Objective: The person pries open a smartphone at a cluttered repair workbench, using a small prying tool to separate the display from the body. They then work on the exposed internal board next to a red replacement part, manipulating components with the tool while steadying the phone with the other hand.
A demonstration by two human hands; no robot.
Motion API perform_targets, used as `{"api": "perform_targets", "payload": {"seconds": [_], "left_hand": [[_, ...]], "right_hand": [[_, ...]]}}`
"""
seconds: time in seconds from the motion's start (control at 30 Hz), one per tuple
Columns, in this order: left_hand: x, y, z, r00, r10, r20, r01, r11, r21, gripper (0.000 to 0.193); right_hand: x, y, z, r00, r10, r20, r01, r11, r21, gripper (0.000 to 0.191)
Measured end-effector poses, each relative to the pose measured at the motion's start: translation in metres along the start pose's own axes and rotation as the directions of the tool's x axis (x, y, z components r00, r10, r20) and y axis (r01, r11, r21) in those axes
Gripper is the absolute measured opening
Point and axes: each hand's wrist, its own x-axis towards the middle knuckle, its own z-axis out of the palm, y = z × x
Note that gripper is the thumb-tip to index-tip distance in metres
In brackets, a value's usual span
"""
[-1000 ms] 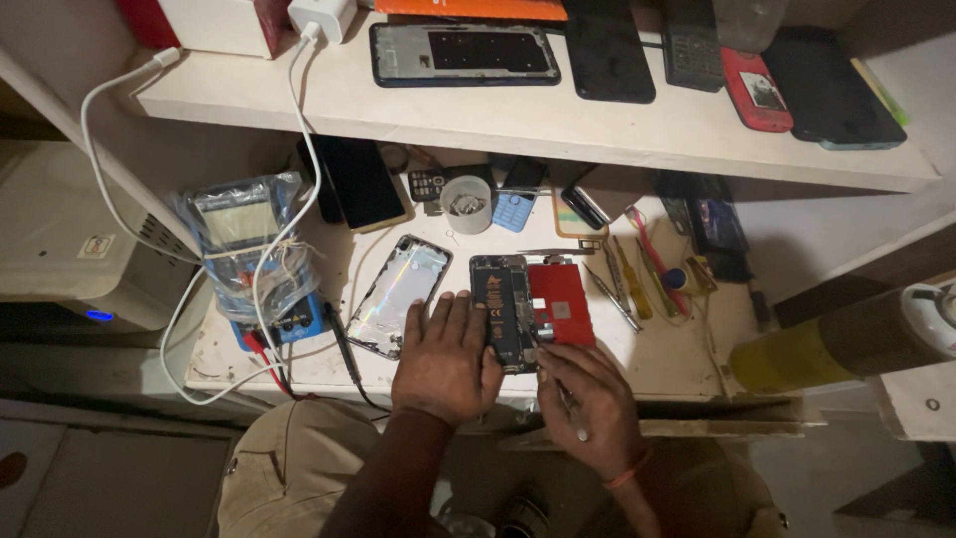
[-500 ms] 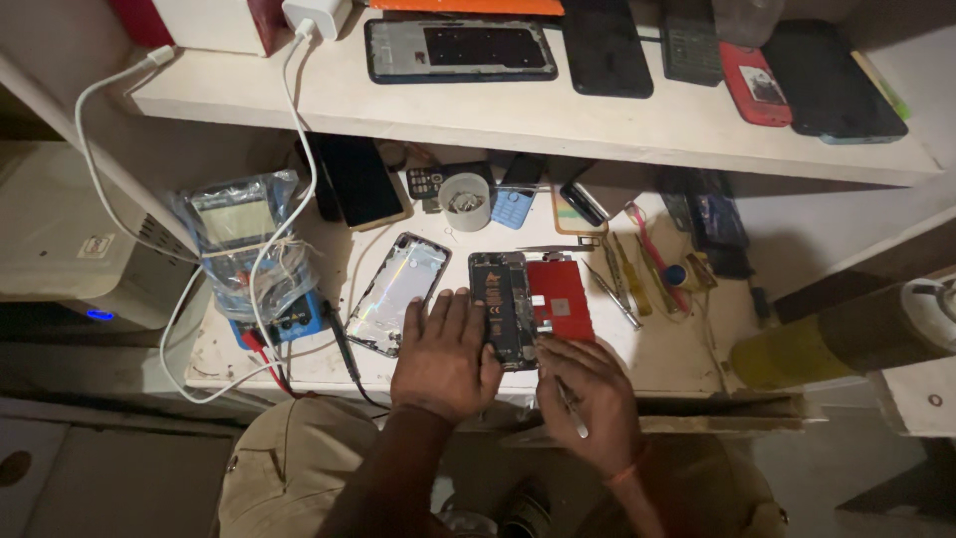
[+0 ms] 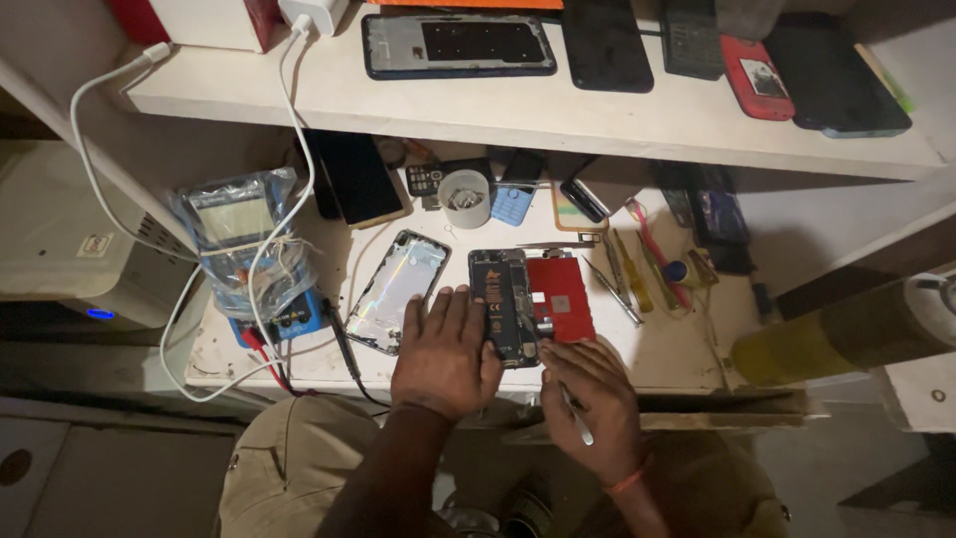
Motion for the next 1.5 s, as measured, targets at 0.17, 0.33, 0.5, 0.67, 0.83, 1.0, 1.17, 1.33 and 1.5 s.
{"api": "perform_targets", "payload": {"seconds": [0.17,0.33,0.5,0.67,0.83,1.0,1.17,1.33,1.5], "left_hand": [[0.000,0.000,0.000,0.999,-0.011,0.043,0.010,1.000,0.024,0.063],[-0.002,0.001,0.000,0.999,0.000,-0.043,0.000,1.000,-0.014,0.062],[-0.001,0.001,-0.003,0.999,0.010,-0.048,-0.012,1.000,-0.028,0.061],[-0.001,0.001,-0.003,0.998,0.002,-0.059,-0.005,0.999,-0.054,0.061],[-0.002,0.000,0.000,0.999,0.001,-0.053,-0.004,0.999,-0.048,0.062],[0.000,0.000,0.001,0.999,0.010,-0.034,-0.010,1.000,-0.019,0.063],[-0.001,0.001,-0.001,0.999,0.004,-0.040,-0.006,0.999,-0.054,0.062],[-0.001,0.001,-0.002,0.999,0.003,-0.032,-0.004,1.000,-0.028,0.061],[0.000,0.001,-0.002,1.000,0.006,-0.016,-0.006,1.000,-0.008,0.063]], "right_hand": [[-0.002,0.000,0.004,1.000,0.020,0.019,-0.020,1.000,-0.016,0.025],[0.000,-0.004,0.004,0.998,0.054,0.024,-0.053,0.997,-0.055,0.021],[0.006,-0.004,0.004,0.999,0.017,-0.030,-0.018,0.999,-0.032,0.025],[0.010,-0.006,0.008,0.999,0.028,-0.027,-0.029,0.999,-0.027,0.020],[0.009,-0.004,0.008,0.999,0.053,-0.002,-0.053,0.999,0.003,0.020],[0.011,0.001,0.008,0.998,0.056,-0.002,-0.055,0.998,0.036,0.023],[0.011,0.003,0.008,0.999,0.020,-0.033,-0.019,0.999,0.026,0.023],[0.013,0.003,0.012,0.999,0.038,-0.031,-0.037,0.999,0.014,0.020],[0.019,0.008,0.010,1.000,-0.006,-0.019,0.006,1.000,0.013,0.021]]}}
